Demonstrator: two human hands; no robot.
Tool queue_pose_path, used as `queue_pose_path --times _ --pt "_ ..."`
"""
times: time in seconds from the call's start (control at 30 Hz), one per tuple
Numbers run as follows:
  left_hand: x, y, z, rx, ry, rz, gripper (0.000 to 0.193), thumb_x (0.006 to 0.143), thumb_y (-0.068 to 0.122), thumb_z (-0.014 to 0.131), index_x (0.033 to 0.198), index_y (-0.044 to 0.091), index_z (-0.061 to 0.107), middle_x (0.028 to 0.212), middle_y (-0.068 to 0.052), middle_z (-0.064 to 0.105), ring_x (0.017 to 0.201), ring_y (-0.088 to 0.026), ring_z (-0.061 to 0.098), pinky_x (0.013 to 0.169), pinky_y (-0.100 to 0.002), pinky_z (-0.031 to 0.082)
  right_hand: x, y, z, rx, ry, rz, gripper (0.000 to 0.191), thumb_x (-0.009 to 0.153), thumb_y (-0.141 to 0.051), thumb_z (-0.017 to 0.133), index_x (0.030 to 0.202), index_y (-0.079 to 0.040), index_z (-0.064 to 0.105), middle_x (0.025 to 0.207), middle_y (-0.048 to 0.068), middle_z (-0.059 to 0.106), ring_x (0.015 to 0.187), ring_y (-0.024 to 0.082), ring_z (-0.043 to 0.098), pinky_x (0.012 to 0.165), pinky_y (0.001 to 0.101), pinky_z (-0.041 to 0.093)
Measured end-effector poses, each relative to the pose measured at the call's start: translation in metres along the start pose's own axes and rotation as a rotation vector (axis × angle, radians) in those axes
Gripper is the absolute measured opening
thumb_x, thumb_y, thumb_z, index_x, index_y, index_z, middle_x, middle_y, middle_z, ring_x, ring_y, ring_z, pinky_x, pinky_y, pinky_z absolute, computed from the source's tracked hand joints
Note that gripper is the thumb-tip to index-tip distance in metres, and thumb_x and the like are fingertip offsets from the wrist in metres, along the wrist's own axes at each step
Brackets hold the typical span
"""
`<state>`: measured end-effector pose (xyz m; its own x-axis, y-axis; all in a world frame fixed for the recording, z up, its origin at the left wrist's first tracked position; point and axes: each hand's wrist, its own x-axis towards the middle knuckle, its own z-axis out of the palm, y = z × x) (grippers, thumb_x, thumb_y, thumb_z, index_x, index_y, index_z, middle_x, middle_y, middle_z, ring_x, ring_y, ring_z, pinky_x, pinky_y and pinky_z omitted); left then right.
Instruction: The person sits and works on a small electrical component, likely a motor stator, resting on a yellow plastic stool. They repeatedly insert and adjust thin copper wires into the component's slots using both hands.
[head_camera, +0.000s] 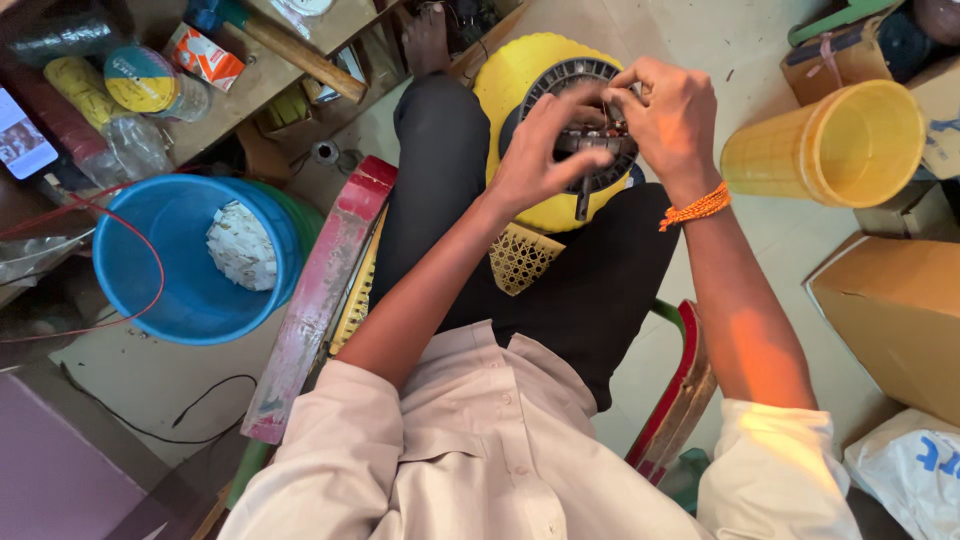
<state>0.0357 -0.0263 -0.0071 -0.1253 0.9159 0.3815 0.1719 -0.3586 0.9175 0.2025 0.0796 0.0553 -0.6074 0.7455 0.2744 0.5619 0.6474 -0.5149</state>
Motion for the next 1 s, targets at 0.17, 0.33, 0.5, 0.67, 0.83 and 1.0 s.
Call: queue_pose_path --times 0.17,0.33,0.5,0.67,0.83,1.0 --pt "0.029 -0.023 0.0 -0.419 -0.04 -0.549 0.103 0.095 0.009 0.077 0.164 0.021 0.002 0.1 -0.01 0.08 0.098 -0.015 0.075 0.094 -0.034 0.057 0.004 -0.005 -0.002 -0.045 -0.031 -0.012 0.011 0.091 -0.01 0.084 0.097 -0.004 0.077 0.076 0.009 0.066 0.065 0.02 0.061 0.06 0.0326 0.046" --pt "0.032 -0.039 -0.011 -0.572 -0.275 -0.209 0.095 0.106 -0.007 0.071 0.171 0.026 0.01 0.105 -0.012 0.073 0.109 -0.013 0.069 0.105 -0.036 0.057 -0.007 -0.038 -0.019 0.114 -0.073 0.118 0.013 0.096 -0.007 0.082 0.096 0.001 0.073 0.07 0.009 0.056 0.062 0.017 0.051 0.058 0.0325 0.041" --pt "0.032 -0.04 -0.023 -0.347 -0.33 -0.006 0.085 0.099 -0.007 0.071 0.164 0.021 0.025 0.128 -0.006 0.066 0.101 -0.011 0.07 0.102 -0.033 0.058 -0.037 -0.074 -0.026 0.234 -0.086 0.175 0.006 0.096 0.001 0.074 0.101 0.002 0.07 0.084 0.009 0.064 0.071 0.013 0.06 0.064 0.0296 0.048" --pt "0.038 -0.036 -0.025 -0.241 -0.338 0.055 0.057 0.096 -0.005 0.074 0.146 0.012 0.054 0.112 -0.005 0.075 0.107 -0.017 0.075 0.104 -0.035 0.057 -0.058 -0.084 -0.012 0.125 -0.026 0.137 0.008 0.096 0.001 0.076 0.098 0.002 0.068 0.089 0.012 0.066 0.07 0.023 0.064 0.065 0.035 0.049" --pt "0.041 -0.02 -0.026 -0.292 -0.329 -0.11 0.027 0.103 0.007 0.073 0.129 0.009 0.065 0.109 -0.002 0.076 0.108 -0.016 0.073 0.103 -0.034 0.057 -0.087 -0.075 0.014 -0.03 -0.011 0.015 0.007 0.092 -0.001 0.076 0.093 -0.001 0.069 0.089 0.013 0.067 0.08 0.033 0.067 0.07 0.0401 0.051" --pt "0.013 0.006 -0.022 0.105 -0.231 0.242 0.054 0.082 0.017 0.089 0.129 0.01 0.064 0.12 -0.004 0.065 0.108 -0.027 0.053 0.1 -0.039 0.045 -0.117 -0.052 0.017 -0.004 -0.002 0.054 0.006 0.092 0.0 0.075 0.096 -0.001 0.07 0.09 0.013 0.068 0.08 0.034 0.067 0.07 0.0407 0.051"
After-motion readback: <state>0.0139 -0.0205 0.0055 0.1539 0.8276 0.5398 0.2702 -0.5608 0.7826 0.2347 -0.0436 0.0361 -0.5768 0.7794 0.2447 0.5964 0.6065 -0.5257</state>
